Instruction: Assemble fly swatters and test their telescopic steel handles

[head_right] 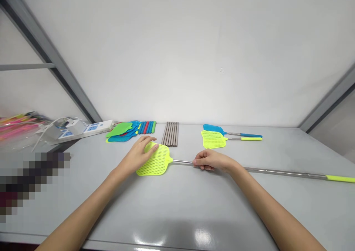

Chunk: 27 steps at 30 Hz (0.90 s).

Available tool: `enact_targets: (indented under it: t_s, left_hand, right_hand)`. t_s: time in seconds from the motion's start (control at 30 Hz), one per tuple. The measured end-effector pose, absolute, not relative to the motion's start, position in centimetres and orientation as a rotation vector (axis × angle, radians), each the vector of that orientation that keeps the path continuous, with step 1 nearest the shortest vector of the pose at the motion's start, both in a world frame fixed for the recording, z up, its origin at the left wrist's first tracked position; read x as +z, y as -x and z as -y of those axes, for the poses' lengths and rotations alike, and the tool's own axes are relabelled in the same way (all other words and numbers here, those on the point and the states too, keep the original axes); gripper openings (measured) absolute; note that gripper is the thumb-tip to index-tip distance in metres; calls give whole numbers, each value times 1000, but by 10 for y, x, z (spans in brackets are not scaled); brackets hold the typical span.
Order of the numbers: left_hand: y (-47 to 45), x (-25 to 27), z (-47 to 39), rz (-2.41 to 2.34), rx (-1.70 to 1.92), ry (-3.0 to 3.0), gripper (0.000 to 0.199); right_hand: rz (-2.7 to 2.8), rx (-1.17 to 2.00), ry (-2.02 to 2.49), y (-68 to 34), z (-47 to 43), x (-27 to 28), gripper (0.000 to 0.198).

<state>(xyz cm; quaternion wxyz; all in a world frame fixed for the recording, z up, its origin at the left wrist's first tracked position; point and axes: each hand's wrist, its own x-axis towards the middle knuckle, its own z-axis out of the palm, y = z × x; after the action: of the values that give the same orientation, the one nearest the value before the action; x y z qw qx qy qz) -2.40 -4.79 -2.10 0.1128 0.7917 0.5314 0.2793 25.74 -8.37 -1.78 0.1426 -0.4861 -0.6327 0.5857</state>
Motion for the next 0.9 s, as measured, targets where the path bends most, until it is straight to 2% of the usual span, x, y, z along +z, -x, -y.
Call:
enact_targets:
  t_s: [0.17,0.53,0.9]
  left_hand:
    - [14,-27,53,-1621,866,-2165,35]
    - [-2,-32,64,-1740,1051,-2042,23]
    - [-10,-31,78,-1750,1169,-2000,18]
  right_hand:
    - [1826,1648,1433,-254,86,-14,28]
    - [1892,1660,1377,-251,87,-19,30]
    - [1832,1898,1341,-248,91,-22,28]
